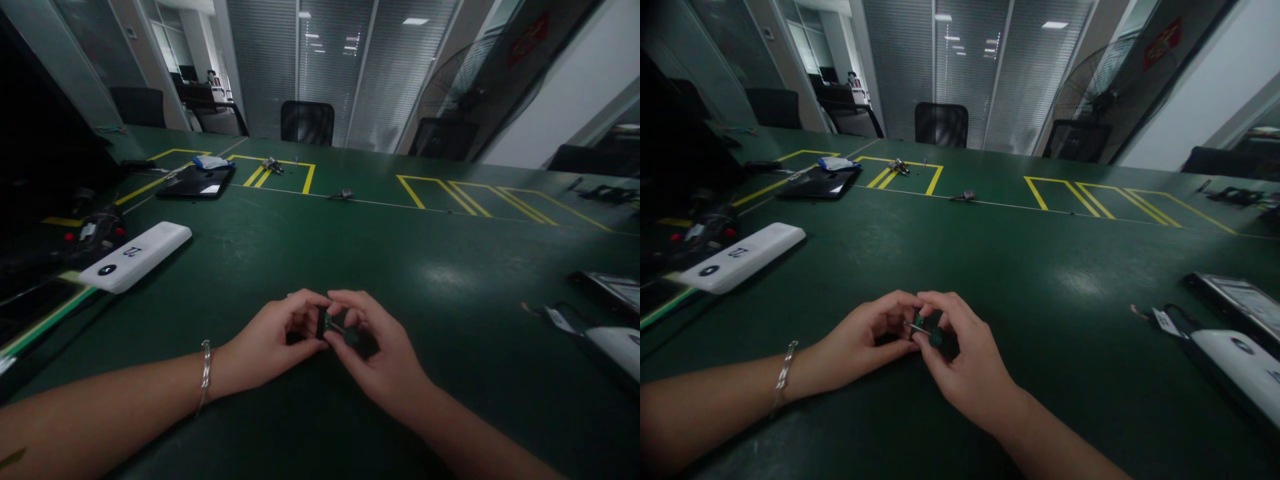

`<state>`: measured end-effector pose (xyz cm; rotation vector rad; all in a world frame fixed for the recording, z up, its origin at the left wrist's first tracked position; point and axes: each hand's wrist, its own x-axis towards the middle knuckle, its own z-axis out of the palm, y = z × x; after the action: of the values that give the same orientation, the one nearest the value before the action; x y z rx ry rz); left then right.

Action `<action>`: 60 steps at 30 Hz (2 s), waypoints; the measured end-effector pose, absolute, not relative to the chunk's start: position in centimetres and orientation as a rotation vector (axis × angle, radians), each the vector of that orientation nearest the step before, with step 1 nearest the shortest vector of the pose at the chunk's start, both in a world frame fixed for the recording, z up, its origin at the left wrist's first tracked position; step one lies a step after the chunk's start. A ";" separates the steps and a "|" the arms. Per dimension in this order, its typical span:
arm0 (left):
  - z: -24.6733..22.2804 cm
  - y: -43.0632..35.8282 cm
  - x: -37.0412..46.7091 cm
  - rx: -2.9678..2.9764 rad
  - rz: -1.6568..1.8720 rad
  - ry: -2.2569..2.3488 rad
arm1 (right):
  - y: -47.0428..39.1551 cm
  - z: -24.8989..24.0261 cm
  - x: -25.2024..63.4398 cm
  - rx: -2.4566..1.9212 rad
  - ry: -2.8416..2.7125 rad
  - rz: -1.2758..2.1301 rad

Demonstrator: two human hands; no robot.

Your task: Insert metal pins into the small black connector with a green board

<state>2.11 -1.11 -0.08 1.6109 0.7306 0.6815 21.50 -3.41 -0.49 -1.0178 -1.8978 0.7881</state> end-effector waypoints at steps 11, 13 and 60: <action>0.0 -1.1 2.1 1.584 0.697 0.735 | -3.5 -0.5 21.5 -1.043 -1.916 0.767; 0.0 -1.0 2.1 1.576 0.693 0.739 | -3.5 -0.6 21.5 -1.050 -1.917 0.774; 0.5 -0.8 2.0 1.510 0.673 0.715 | -3.7 0.0 21.5 -0.957 -2.080 0.773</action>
<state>2.00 -0.81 0.51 1.5096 0.7153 0.6733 21.52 -3.69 0.00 -0.9571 -2.0799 0.7729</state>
